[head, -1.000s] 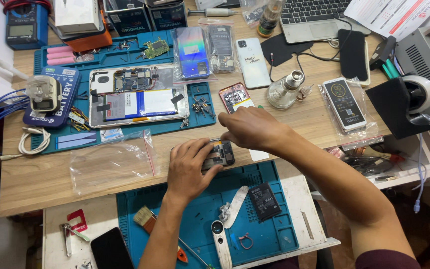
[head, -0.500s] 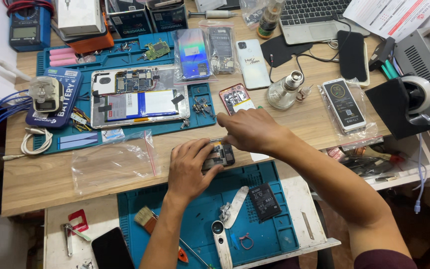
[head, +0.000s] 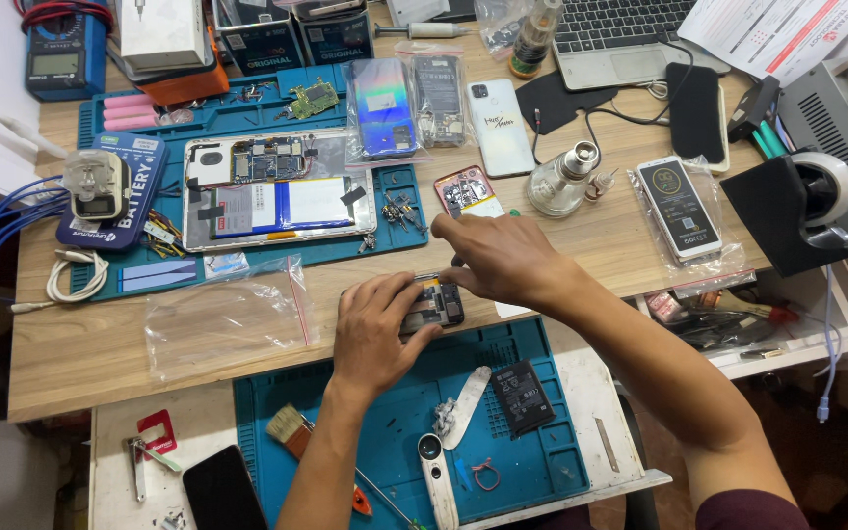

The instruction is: The person disassembles a smartphone on a workbench, using a screwdriver to remove screws and a plastic pry tool to separate components. They handle the motherboard, battery, and internal connectors while working on the device.

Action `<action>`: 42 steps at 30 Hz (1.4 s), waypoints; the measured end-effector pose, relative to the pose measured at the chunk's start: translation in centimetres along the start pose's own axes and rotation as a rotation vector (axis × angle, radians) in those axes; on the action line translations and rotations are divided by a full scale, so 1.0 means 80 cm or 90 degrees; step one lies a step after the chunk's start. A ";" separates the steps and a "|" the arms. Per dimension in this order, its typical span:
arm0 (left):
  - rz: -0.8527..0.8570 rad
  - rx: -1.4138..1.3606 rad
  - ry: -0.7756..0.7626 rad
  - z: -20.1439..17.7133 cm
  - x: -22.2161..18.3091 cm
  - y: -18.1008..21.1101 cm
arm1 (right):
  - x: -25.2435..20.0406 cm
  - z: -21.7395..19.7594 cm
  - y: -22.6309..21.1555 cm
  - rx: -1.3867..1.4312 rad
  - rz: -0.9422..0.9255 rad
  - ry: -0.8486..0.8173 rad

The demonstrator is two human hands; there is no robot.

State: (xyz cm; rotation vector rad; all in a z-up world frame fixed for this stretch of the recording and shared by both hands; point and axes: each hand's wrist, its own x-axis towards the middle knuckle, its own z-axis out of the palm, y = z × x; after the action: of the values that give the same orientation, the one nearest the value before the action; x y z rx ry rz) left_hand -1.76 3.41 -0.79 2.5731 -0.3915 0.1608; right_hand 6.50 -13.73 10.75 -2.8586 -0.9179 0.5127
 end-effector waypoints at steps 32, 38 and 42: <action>-0.027 -0.023 0.025 0.016 0.023 0.028 | -0.016 0.011 0.016 0.036 -0.021 0.044; -0.042 -0.097 0.064 0.018 0.021 0.022 | -0.016 0.009 0.016 0.045 -0.022 0.033; -0.043 -0.173 0.075 0.013 0.020 0.022 | -0.020 0.003 0.008 0.061 -0.039 0.049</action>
State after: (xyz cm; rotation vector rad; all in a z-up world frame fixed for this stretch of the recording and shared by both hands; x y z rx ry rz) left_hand -0.72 1.03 -0.48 2.2936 -0.2622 0.2181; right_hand 5.60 -15.19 10.84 -2.7342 -0.9380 0.4246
